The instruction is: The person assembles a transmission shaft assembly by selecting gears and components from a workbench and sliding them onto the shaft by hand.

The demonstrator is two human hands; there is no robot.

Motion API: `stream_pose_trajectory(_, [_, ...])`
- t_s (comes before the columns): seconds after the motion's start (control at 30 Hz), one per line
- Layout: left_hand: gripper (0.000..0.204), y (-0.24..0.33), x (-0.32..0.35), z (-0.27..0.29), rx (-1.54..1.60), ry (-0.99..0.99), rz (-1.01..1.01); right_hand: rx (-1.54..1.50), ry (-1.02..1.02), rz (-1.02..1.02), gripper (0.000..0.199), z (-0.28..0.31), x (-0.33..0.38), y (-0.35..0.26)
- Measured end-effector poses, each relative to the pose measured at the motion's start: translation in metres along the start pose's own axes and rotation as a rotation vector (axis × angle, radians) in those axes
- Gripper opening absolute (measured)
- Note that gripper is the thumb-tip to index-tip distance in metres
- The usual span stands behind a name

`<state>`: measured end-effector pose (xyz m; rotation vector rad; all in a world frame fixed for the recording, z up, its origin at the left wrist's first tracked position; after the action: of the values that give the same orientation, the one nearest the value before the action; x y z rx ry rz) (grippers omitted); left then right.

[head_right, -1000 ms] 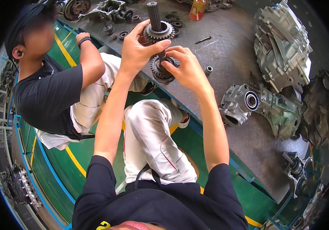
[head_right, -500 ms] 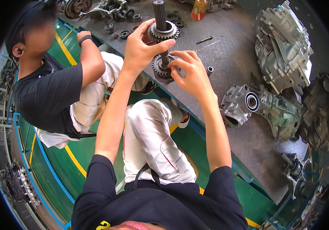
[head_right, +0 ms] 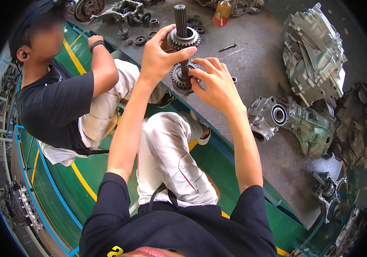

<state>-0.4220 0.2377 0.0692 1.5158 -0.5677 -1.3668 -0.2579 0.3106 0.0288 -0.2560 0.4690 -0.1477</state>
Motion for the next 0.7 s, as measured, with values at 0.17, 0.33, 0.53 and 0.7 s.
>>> stream_pose_trajectory(0.17, [0.064, 0.001, -0.002, -0.004, -0.009, 0.01, -0.027, -0.014, 0.028, -0.013, 0.023, -0.003, 0.004, -0.002])
stream_pose_trajectory(0.33, [0.068, 0.002, 0.001, -0.002, 0.006, 0.008, 0.026, -0.042, 0.026, -0.01, 0.022, 0.008, -0.002, 0.0])
stream_pose_trajectory(0.53, [0.069, -0.007, 0.0, 0.001, 0.007, 0.017, -0.008, -0.54, 0.112, -0.118, 0.062, 0.022, -0.024, 0.002])
stream_pose_trajectory(0.7, [0.068, -0.005, 0.002, -0.004, 0.031, 0.022, 0.025, -0.745, 0.449, -0.011, 0.063, 0.052, -0.042, 0.006])
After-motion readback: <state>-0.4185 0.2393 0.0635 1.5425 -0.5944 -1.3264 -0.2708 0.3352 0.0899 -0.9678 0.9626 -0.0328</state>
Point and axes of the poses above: each hand's wrist, its own x-axis away from the middle knuckle, its own z-axis out of the back of the hand, y = z × x, the point moved 3 cm from there along -x, towards the middle knuckle, and after that the axes turned 11 degrees about -y, right-handed, at the moved point
